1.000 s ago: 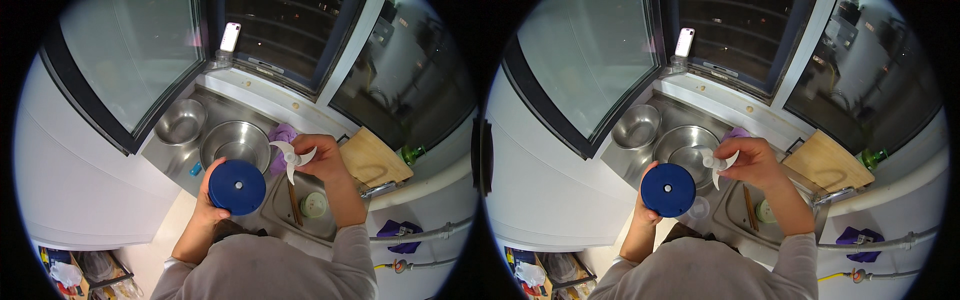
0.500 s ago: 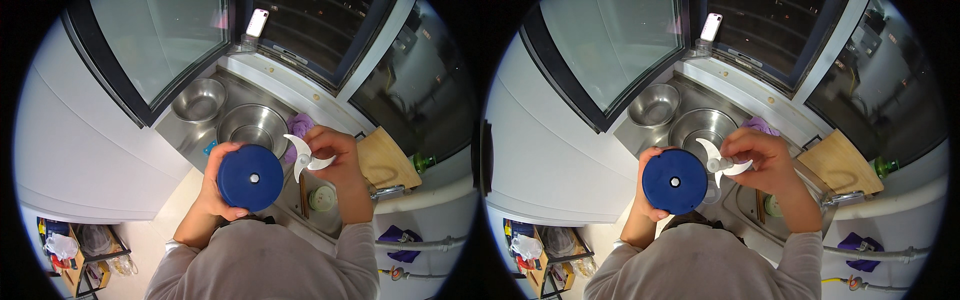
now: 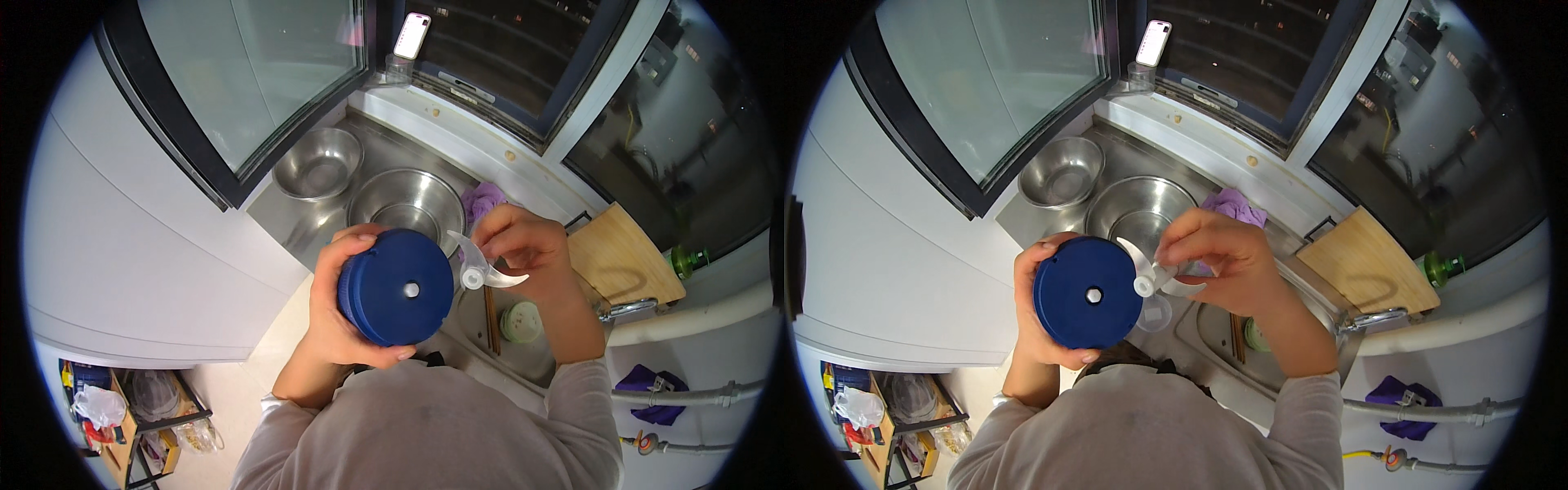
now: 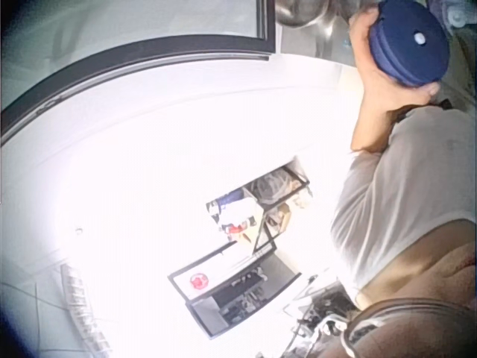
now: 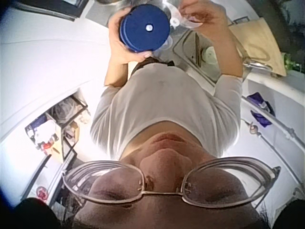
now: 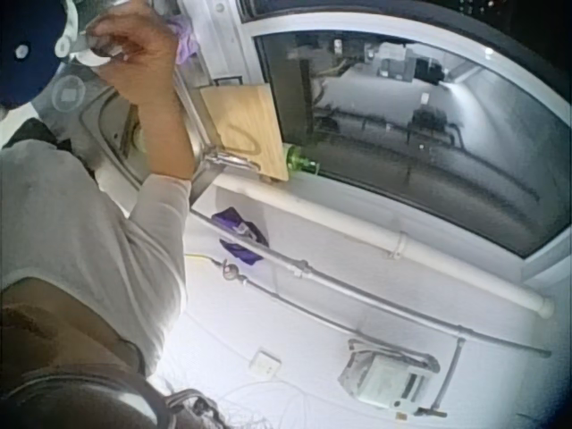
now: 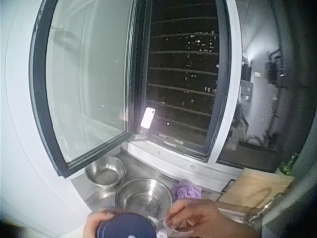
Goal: The person assembles a small kitchen gadget by inserting a white plastic blade into a blue lid, then attaching the lid to a clear plastic container. The person repeatedly removes and reinserts the blade to ensure it is properly seated before securing the lid onto the container.
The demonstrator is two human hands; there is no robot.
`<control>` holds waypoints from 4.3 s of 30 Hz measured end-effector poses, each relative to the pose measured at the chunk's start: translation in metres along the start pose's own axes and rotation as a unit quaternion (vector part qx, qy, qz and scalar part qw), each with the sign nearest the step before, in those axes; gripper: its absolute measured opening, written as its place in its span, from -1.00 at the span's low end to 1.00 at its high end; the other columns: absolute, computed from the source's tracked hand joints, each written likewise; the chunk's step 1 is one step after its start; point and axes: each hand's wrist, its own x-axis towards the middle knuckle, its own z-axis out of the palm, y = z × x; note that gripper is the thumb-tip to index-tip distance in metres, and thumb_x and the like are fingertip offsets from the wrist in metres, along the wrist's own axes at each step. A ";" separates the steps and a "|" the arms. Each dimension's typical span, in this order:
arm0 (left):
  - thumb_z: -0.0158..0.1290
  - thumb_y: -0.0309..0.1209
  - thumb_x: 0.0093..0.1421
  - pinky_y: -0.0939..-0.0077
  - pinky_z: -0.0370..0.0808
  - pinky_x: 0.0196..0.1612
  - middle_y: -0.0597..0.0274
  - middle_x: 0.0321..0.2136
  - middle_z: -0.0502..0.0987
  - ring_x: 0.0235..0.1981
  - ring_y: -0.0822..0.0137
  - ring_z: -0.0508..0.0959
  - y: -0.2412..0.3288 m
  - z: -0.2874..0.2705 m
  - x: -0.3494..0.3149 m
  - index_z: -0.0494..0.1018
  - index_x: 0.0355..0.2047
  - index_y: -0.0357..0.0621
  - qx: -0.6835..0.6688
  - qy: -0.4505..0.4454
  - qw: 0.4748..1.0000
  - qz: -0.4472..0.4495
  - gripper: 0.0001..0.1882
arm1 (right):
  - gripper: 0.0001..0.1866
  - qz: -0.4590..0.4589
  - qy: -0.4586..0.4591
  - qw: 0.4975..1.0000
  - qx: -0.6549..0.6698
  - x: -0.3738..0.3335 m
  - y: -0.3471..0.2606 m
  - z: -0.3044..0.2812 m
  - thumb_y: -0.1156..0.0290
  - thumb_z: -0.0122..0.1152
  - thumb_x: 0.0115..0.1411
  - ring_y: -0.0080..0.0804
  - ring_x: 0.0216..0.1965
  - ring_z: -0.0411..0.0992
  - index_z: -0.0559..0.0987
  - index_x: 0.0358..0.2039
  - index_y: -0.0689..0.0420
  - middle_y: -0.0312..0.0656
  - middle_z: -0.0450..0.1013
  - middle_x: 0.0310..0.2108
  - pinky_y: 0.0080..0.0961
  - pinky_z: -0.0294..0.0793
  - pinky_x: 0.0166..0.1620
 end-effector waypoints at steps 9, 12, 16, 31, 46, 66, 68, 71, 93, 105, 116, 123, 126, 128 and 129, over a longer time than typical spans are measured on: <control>0.42 -0.35 -0.48 0.27 0.30 0.04 -0.05 -0.02 0.25 0.02 0.08 0.35 0.000 0.004 0.003 0.17 0.07 -0.13 0.072 0.012 0.997 -0.003 0.02 | -0.72 0.022 0.046 0.990 -0.135 0.005 -0.022 0.005 0.71 0.29 -0.17 -0.41 -0.29 0.43 0.55 -0.36 0.23 -0.15 0.44 -0.30 -0.54 0.41 -0.25; 0.42 -0.36 -0.46 0.27 0.29 0.05 -0.04 -0.01 0.24 0.02 0.08 0.34 -0.004 0.004 0.004 0.18 0.07 -0.14 0.074 0.004 0.997 -0.002 0.00 | -0.73 0.020 0.034 0.983 -0.179 0.006 -0.026 0.005 0.72 0.27 -0.15 -0.42 -0.31 0.44 0.55 -0.36 0.22 -0.16 0.44 -0.30 -0.56 0.42 -0.27; 0.42 -0.35 -0.46 0.26 0.29 0.06 -0.04 -0.01 0.24 0.03 0.08 0.34 -0.007 0.005 0.005 0.19 0.07 -0.14 0.081 0.006 0.997 -0.003 0.00 | -0.72 0.006 0.002 0.967 -0.255 0.011 -0.033 0.006 0.71 0.25 -0.13 -0.43 -0.32 0.44 0.55 -0.34 0.20 -0.18 0.44 -0.32 -0.58 0.43 -0.29; 0.42 -0.34 -0.46 0.28 0.27 0.05 -0.04 -0.01 0.24 0.03 0.10 0.32 -0.009 0.006 0.003 0.20 0.06 -0.14 0.101 0.017 0.995 -0.013 0.00 | -0.73 0.004 -0.035 0.952 -0.305 0.023 -0.047 0.011 0.68 0.32 -0.18 -0.37 -0.39 0.49 0.54 -0.38 0.22 -0.13 0.47 -0.37 -0.56 0.47 -0.33; 0.43 -0.33 -0.48 0.29 0.26 0.06 -0.03 -0.01 0.24 0.03 0.10 0.33 -0.013 0.005 0.006 0.22 0.05 -0.15 0.125 0.020 0.992 -0.016 -0.01 | -0.40 0.118 0.001 0.926 -0.358 0.011 -0.029 0.019 0.64 0.25 -0.11 -0.48 -0.39 0.46 0.38 0.02 0.06 -0.26 0.43 -0.46 -0.61 0.46 -0.30; 0.43 -0.39 -0.45 0.35 0.25 0.09 0.04 0.01 0.22 0.04 0.18 0.33 -0.009 -0.012 -0.017 0.19 0.08 -0.19 0.059 0.081 0.991 -0.093 0.00 | -0.42 0.048 0.082 0.991 -0.095 -0.001 0.011 0.030 0.76 0.11 0.01 -0.41 -0.15 0.45 0.31 0.10 0.19 -0.17 0.34 -0.17 -0.59 0.48 -0.11; 0.43 -0.38 -0.46 0.34 0.25 0.10 0.03 0.01 0.23 0.04 0.17 0.33 -0.009 -0.011 -0.020 0.19 0.07 -0.19 0.050 0.093 0.989 -0.100 0.00 | -0.44 0.014 0.078 0.989 -0.125 0.001 0.010 0.031 0.76 0.12 0.00 -0.41 -0.18 0.47 0.34 0.07 0.19 -0.16 0.35 -0.19 -0.62 0.50 -0.16; 0.43 -0.37 -0.46 0.33 0.24 0.10 0.02 0.01 0.24 0.05 0.15 0.33 -0.010 -0.011 -0.021 0.19 0.07 -0.19 0.059 0.094 0.989 -0.102 0.00 | -0.47 -0.020 0.075 0.980 -0.182 0.001 0.007 0.031 0.75 0.15 -0.01 -0.41 -0.24 0.50 0.37 0.03 0.20 -0.15 0.37 -0.22 -0.64 0.51 -0.26; 0.39 -0.48 -0.39 0.38 0.32 0.05 0.07 -0.05 0.31 -0.01 0.22 0.40 -0.018 0.000 -0.015 0.12 0.10 -0.18 0.008 0.070 0.989 -0.129 -0.01 | -0.67 0.155 0.290 0.905 0.271 -0.003 0.031 0.024 0.61 0.04 0.16 -0.17 -0.18 0.50 0.37 -0.05 0.07 0.02 0.45 -0.18 -0.43 0.56 -0.16; 0.38 -0.51 -0.38 0.38 0.33 0.04 0.07 -0.05 0.34 -0.02 0.25 0.40 -0.025 0.006 -0.009 0.10 0.10 -0.17 0.012 0.064 0.989 -0.136 -0.01 | -0.67 0.127 0.334 0.895 0.266 -0.004 0.047 0.040 0.64 -0.01 0.16 -0.25 -0.15 0.46 0.39 -0.06 0.11 -0.04 0.44 -0.19 -0.31 0.50 -0.02; 0.38 -0.51 -0.36 0.37 0.33 0.04 0.06 -0.05 0.35 -0.01 0.25 0.39 -0.023 0.010 -0.005 0.08 0.11 -0.18 0.018 0.050 0.989 -0.135 -0.01 | -0.56 -0.040 0.252 0.967 0.019 -0.007 0.052 0.051 0.80 0.08 0.05 -0.26 -0.12 0.46 0.35 -0.04 0.22 -0.05 0.43 -0.16 -0.34 0.48 -0.03; 0.40 -0.48 -0.37 0.35 0.31 0.06 0.06 -0.04 0.33 0.00 0.24 0.38 -0.021 0.012 -0.006 0.09 0.11 -0.19 -0.002 0.052 0.990 -0.134 0.00 | -0.55 -0.071 0.231 0.970 -0.025 -0.009 0.054 0.053 0.81 0.12 0.01 -0.25 -0.11 0.45 0.36 -0.05 0.26 -0.01 0.39 -0.16 -0.41 0.52 -0.09; 0.41 -0.43 -0.38 0.35 0.29 0.06 0.07 -0.03 0.29 -0.01 0.23 0.37 -0.023 0.010 -0.009 0.11 0.10 -0.19 0.042 0.051 0.990 -0.121 0.01 | -0.53 -0.082 0.226 0.970 -0.043 -0.012 0.053 0.054 0.82 0.15 -0.02 -0.23 -0.11 0.45 0.36 -0.06 0.26 0.00 0.37 -0.16 -0.42 0.53 -0.10; 0.42 -0.40 -0.40 0.34 0.28 0.06 0.06 -0.04 0.27 0.00 0.21 0.35 -0.022 0.011 -0.010 0.13 0.09 -0.19 0.057 0.056 0.990 -0.113 0.00 | -0.53 -0.092 0.220 0.969 -0.069 -0.013 0.051 0.055 0.82 0.16 -0.03 -0.21 -0.12 0.46 0.36 -0.06 0.26 -0.01 0.36 -0.15 -0.42 0.52 -0.10; 0.43 -0.38 -0.41 0.34 0.27 0.06 0.06 -0.04 0.26 0.00 0.20 0.35 -0.022 0.011 -0.011 0.14 0.09 -0.19 0.064 0.059 0.990 -0.109 0.00 | -0.52 -0.098 0.218 0.968 -0.076 -0.013 0.050 0.056 0.82 0.16 -0.03 -0.20 -0.12 0.46 0.36 -0.07 0.26 0.00 0.35 -0.15 -0.42 0.52 -0.10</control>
